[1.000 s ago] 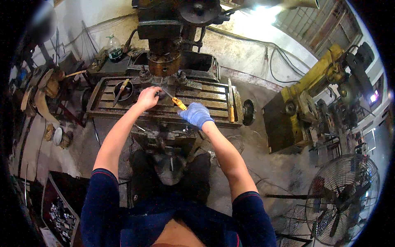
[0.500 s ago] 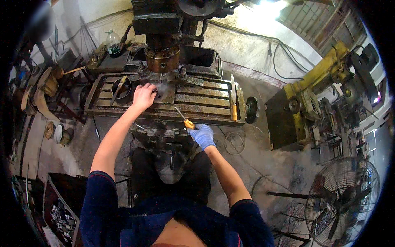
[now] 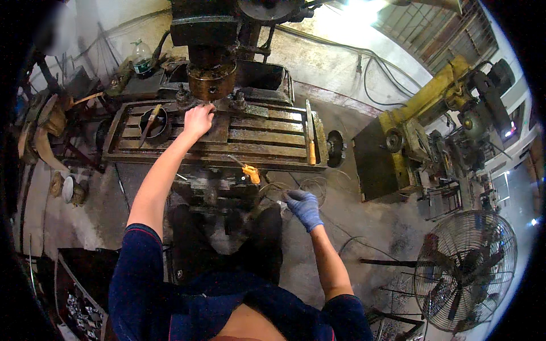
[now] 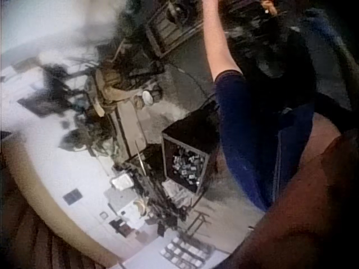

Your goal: The person cleans a metal component using a brush and a yellow tool before placing it into a container filled with other metal parts, and then picks up another component to continue the process at a milling machine.

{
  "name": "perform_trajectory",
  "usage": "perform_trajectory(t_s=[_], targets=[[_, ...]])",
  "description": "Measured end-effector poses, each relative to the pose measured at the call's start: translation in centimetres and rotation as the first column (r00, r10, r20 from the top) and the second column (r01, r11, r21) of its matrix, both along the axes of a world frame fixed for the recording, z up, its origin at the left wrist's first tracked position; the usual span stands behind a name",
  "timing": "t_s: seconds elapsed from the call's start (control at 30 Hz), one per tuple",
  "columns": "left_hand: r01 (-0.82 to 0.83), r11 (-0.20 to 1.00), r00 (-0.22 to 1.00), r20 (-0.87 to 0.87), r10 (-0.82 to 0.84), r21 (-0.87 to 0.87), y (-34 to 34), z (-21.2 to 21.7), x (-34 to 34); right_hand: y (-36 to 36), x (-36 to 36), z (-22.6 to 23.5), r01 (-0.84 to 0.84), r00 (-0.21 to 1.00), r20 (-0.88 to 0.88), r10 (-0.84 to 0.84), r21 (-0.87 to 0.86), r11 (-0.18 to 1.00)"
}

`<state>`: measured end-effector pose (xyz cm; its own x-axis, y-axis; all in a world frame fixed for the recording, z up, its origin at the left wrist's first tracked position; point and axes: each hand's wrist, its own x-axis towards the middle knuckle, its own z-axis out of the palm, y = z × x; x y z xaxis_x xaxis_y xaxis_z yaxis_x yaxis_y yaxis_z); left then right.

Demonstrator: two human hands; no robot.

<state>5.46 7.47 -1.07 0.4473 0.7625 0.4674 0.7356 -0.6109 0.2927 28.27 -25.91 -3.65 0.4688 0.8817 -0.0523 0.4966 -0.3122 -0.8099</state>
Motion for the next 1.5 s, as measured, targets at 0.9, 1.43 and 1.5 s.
perform_trajectory(t_s=[0.9,1.43,1.5], targets=[[-0.157,0.953,0.987,0.000,0.163,-0.259,1.3,1.1,-0.7,5.9,1.0,27.3,-0.264,0.962,0.254,0.101,0.958,0.108],[-0.097,0.939,0.993,0.031,0.114,-0.329,1.6,1.9,-0.8,6.3,0.6,29.9,-0.267,0.963,0.271,0.014,0.937,0.225],[-0.111,0.929,0.992,0.018,0.126,-0.353,1.4,2.2,-0.8,6.0,1.2,29.4,-0.231,0.971,0.237,0.003,0.944,0.236]])
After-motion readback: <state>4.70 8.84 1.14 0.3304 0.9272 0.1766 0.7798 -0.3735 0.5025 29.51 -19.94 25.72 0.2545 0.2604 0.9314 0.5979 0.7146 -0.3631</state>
